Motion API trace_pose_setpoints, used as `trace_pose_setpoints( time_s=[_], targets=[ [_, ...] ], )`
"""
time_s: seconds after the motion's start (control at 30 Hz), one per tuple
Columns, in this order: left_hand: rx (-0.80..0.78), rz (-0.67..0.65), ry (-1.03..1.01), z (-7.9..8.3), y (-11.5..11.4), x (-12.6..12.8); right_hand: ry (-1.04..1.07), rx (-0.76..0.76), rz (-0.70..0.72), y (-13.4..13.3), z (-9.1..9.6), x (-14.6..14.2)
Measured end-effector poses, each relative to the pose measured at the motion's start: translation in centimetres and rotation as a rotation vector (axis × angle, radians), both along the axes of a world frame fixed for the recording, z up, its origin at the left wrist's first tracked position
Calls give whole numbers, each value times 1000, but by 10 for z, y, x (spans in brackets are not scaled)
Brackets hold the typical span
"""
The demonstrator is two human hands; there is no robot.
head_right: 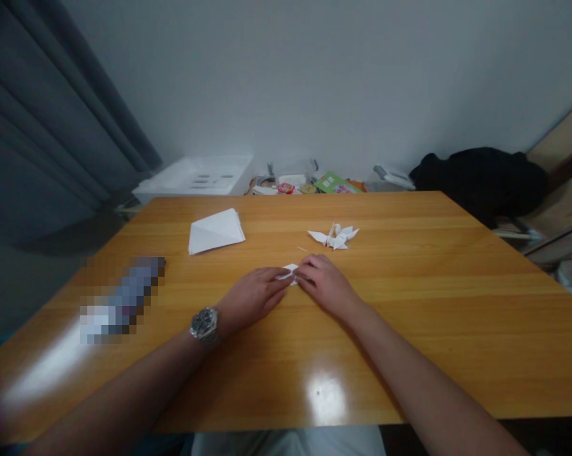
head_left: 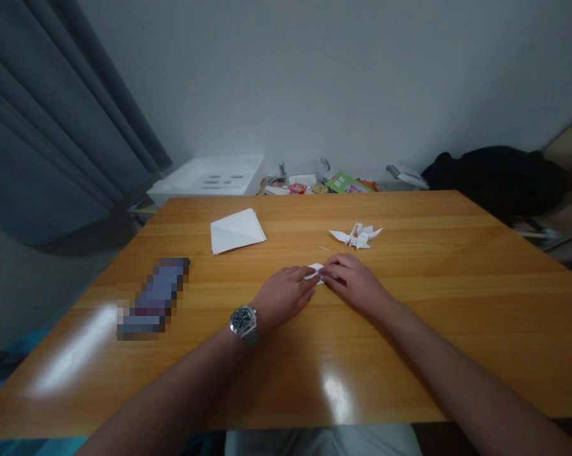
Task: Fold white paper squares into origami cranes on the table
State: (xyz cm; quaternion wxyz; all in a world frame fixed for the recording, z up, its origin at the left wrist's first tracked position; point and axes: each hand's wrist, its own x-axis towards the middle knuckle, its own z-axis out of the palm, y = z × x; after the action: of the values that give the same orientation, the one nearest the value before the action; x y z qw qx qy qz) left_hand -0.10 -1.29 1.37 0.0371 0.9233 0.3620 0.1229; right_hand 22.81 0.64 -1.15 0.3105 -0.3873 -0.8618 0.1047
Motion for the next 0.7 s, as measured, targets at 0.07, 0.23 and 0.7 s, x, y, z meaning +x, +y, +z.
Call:
trace_pose_setpoints(
  time_s=[0.07, 0.23, 0.7],
  targets=[
    [-15, -3, -4, 0, 0, -1, -40, -11, 66, -1, 0, 2],
    [-40, 19, -23, -4, 4, -1, -62, -9, 88, 1, -1, 5],
    [-19, 61, -102, -4, 14, 4, -39, -55, 88, -3, 4, 0]
  ],
)
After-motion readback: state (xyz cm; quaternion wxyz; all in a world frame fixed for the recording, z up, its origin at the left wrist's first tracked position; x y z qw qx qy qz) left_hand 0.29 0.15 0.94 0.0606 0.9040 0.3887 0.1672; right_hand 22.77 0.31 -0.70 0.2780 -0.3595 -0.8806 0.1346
